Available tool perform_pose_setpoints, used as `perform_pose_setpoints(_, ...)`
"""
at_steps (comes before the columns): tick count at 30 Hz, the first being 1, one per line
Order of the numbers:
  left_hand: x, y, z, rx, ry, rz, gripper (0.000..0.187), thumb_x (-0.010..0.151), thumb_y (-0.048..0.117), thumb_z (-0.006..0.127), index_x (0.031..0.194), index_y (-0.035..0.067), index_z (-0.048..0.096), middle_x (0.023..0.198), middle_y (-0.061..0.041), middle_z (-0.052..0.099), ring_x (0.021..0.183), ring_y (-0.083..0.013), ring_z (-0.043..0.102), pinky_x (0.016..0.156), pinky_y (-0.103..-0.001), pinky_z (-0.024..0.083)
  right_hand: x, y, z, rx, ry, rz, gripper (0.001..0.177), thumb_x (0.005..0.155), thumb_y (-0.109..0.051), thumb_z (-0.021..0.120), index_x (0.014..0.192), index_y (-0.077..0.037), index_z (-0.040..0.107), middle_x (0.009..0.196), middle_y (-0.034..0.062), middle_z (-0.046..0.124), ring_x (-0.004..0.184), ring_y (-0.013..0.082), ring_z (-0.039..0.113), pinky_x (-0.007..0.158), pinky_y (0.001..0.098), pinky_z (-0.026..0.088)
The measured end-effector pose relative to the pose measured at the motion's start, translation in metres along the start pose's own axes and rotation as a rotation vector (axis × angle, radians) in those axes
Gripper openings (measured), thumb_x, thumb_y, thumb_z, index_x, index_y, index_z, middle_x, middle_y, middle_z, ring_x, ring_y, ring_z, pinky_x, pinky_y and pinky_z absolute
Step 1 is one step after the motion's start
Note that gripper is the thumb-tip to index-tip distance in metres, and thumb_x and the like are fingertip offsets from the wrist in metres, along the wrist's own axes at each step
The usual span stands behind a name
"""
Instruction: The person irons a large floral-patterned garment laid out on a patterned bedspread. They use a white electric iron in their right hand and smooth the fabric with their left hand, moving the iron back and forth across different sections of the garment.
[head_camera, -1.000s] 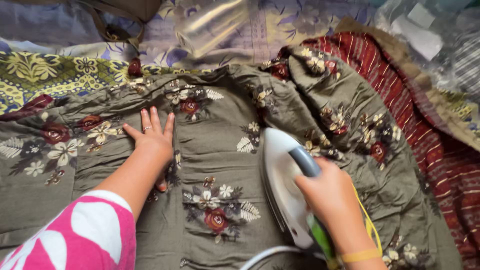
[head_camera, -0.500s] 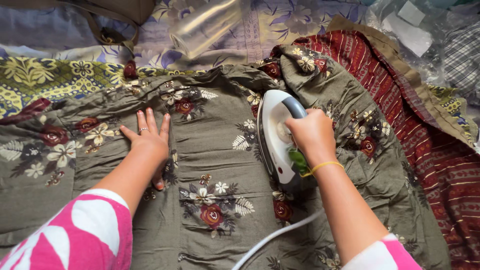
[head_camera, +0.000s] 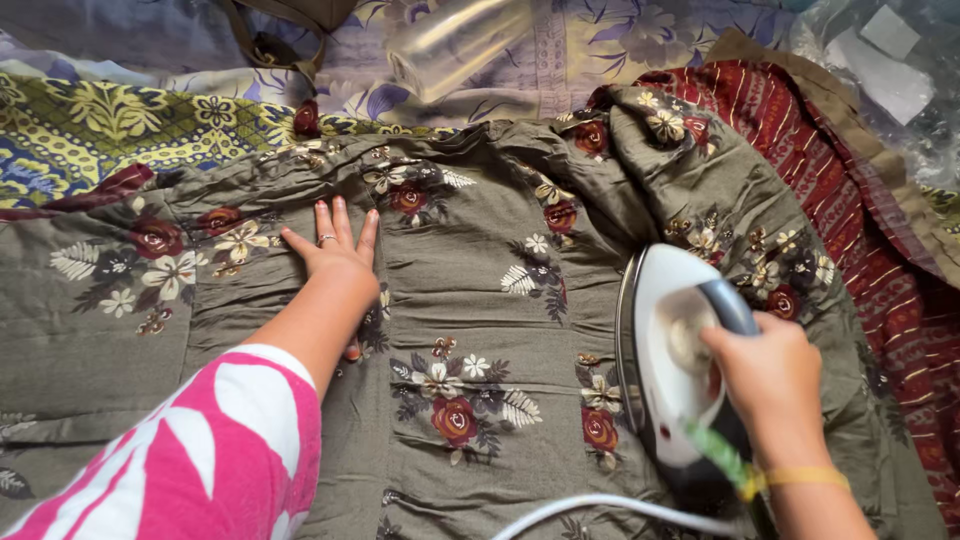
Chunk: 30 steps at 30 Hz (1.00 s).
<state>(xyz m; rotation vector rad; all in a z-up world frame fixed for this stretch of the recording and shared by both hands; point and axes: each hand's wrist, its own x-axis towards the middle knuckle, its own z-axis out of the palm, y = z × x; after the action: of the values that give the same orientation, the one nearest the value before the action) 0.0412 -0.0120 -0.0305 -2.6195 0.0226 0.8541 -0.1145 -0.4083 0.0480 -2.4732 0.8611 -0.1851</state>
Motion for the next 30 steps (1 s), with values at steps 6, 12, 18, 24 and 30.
perform_pose_setpoints(6,0.05,0.009,0.031,-0.111,0.156,-0.061,0.134,0.079,0.043,0.084,0.157,0.022,-0.023,0.165,-0.024,-0.028,0.151,-0.0519,-0.021,0.108,-0.087,0.01,0.074,-0.026,0.011,0.205,-0.066,0.031,0.027,0.08,-0.022,0.074,0.085,0.005,0.073,0.066,0.015,0.069,0.056,0.0266,0.069,0.057,0.0423,0.054)
perform_pose_setpoints(12,0.016,0.003,0.009,-0.008,0.032,-0.005,0.162,0.063,0.035,0.1,0.162,0.014,-0.027,0.165,-0.03,-0.028,0.15,-0.0537,-0.021,0.103,-0.081,0.011,0.071,-0.007,0.004,0.049,-0.058,-0.038,0.027,0.082,-0.022,0.072,0.081,0.005,0.075,0.066,0.014,0.07,0.06,0.0238,0.069,0.061,0.037,0.052)
perform_pose_setpoints(18,0.016,0.004,0.01,-0.002,0.044,-0.03,0.154,0.068,0.043,0.094,0.162,0.017,-0.025,0.166,-0.027,-0.026,0.15,-0.0522,-0.019,0.103,-0.081,0.011,0.024,0.061,-0.025,0.018,-0.117,0.052,0.028,0.085,-0.025,0.071,0.082,0.003,0.073,0.066,0.0164,0.068,0.058,0.0255,0.067,0.06,0.038,0.05)
perform_pose_setpoints(24,0.042,0.019,0.023,-0.031,0.101,-0.142,0.115,0.091,0.055,0.064,0.163,0.027,-0.021,0.168,-0.021,-0.023,0.152,-0.05,-0.014,0.106,-0.08,0.013,0.013,0.08,-0.026,0.07,0.032,0.006,0.031,0.086,-0.025,0.073,0.082,0.005,0.076,0.061,0.0149,0.07,0.06,0.0224,0.064,0.059,0.0369,0.047)
perform_pose_setpoints(30,0.047,0.02,0.023,-0.066,0.094,-0.165,0.112,0.094,0.054,0.062,0.162,0.026,-0.022,0.169,-0.02,-0.024,0.153,-0.0479,-0.012,0.107,-0.078,0.013,0.099,0.044,-0.012,-0.006,0.081,-0.037,0.032,0.08,-0.027,0.078,0.09,0.004,0.077,0.073,0.0169,0.071,0.064,0.0252,0.069,0.061,0.0371,0.051)
